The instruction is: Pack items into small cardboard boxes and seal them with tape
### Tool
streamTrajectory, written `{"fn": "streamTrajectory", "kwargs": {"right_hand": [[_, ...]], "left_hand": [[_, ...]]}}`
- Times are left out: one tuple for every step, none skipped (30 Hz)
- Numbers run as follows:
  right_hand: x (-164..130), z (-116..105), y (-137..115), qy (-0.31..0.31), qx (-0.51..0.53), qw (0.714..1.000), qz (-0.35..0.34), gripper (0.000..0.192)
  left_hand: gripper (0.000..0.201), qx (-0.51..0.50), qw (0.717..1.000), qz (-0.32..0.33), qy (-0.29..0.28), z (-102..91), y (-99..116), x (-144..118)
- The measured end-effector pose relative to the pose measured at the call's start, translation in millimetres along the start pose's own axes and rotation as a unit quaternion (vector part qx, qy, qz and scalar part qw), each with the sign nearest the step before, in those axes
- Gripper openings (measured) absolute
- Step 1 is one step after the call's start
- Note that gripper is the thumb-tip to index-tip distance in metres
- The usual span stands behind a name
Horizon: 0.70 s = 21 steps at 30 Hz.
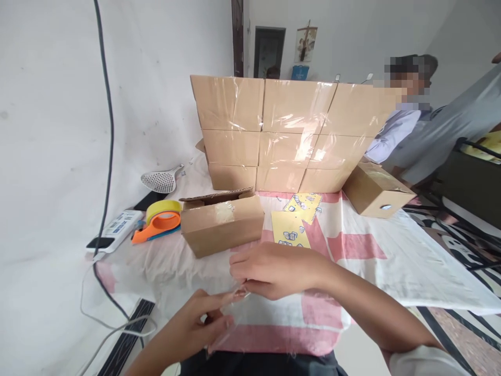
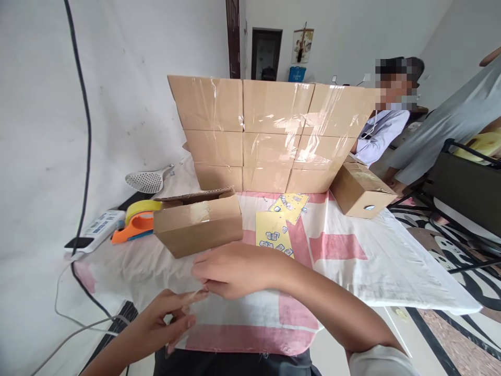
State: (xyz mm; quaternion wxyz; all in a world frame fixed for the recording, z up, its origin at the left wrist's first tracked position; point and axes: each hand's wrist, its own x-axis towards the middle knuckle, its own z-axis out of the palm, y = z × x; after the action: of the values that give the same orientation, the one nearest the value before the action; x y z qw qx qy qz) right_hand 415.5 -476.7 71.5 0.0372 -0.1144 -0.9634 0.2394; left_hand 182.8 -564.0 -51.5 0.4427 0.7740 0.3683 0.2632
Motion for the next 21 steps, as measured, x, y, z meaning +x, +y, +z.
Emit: {"fn": "streamTrajectory", "kwargs": {"right_hand": [[2, -4, -5, -0.006, -0.031, 1.0, -0.002, 0.023], [3, -7, -8, -0.015, -0.054, 0.998, 0.0, 0.022], [4, -11, -10, -0.025, -0.068, 0.997, 0.004, 0.022], [5, -14, -11, -0.033, -0.073, 0.997, 0.008, 0.021], [6, -16, -10, -0.038, -0.074, 0.996, 0.012, 0.02], [7, -17, -9, -0.041, -0.072, 0.996, 0.018, 0.02], [8, -17, -9, -0.04, -0.068, 0.997, 0.023, 0.02], [8, -16, -9, -0.037, -0.062, 0.997, 0.028, 0.022], [9, -14, -9, -0.029, -0.054, 0.998, 0.034, 0.023], [10, -11, -11, -0.019, -0.042, 0.998, 0.041, 0.025], [10, -9, -13, -0.008, -0.031, 0.998, 0.046, 0.026], [10, -7, -15, 0.002, -0.023, 0.999, 0.046, 0.026], [9, -8, -17, 0.011, -0.019, 0.999, 0.047, 0.027], [7, -11, -18, 0.021, -0.02, 0.998, 0.052, 0.027], [4, -17, -16, 0.031, -0.026, 0.997, 0.06, 0.026], [0, -25, -12, 0.043, -0.03, 0.996, 0.071, 0.025], [-6, -35, -6, 0.061, -0.031, 0.994, 0.088, 0.023], [-12, -47, 1, 0.079, -0.027, 0.991, 0.106, 0.022], [-17, -57, 10, 0.113, -0.014, 0.986, 0.118, 0.023], [-22, -65, 19, 0.142, 0.0, 0.98, 0.138, 0.025], [-26, -71, 26, 0.165, 0.01, 0.974, 0.155, 0.025]], "left_hand": [[0.046, 0.006, 1.0, -0.007, -0.004, -4.0, 3, -2], [0.046, 0.028, 1.0, -0.007, -0.005, -8.1, 6, -3], [0.046, 0.066, 0.998, 0.001, 0.002, -12.1, 10, -4], [0.045, 0.115, 0.993, 0.016, 0.017, -15.5, 13, -4], [0.045, 0.169, 0.984, 0.032, 0.037, -18.2, 16, -4], [0.044, 0.217, 0.973, 0.047, 0.06, -20.0, 19, -3], [0.043, 0.254, 0.962, 0.057, 0.081, -21.0, 22, -3], [0.043, 0.273, 0.956, 0.06, 0.095, -21.2, 25, -4], [0.043, 0.271, 0.956, 0.052, 0.096, -21.1, 28, -5], [0.044, 0.25, 0.964, 0.036, 0.086, -21.1, 29, -7], [0.044, 0.213, 0.975, 0.013, 0.067, -21.6, 30, -9], [0.045, 0.165, 0.985, -0.015, 0.042, -23.0, 29, -13], [0.045, 0.114, 0.992, -0.044, 0.024, -25.7, 27, -17], [0.044, 0.067, 0.995, -0.072, 0.02, -29.6, 24, -22], [0.043, 0.028, 0.994, -0.099, 0.038, -34.7, 19, -28], [0.042, 0.0, 0.988, -0.129, 0.08, -40.6, 14, -34], [0.043, -0.018, 0.978, -0.158, 0.137, -46.5, 9, -39], [0.044, -0.03, 0.962, -0.185, 0.2, -51.9, 5, -44], [0.046, -0.04, 0.943, -0.209, 0.255, -55.9, 2, -47], [0.048, -0.048, 0.926, -0.227, 0.297, -58.3, 1, -49], [0.05, -0.057, 0.914, -0.237, 0.326, -58.8, 1, -50]]}}
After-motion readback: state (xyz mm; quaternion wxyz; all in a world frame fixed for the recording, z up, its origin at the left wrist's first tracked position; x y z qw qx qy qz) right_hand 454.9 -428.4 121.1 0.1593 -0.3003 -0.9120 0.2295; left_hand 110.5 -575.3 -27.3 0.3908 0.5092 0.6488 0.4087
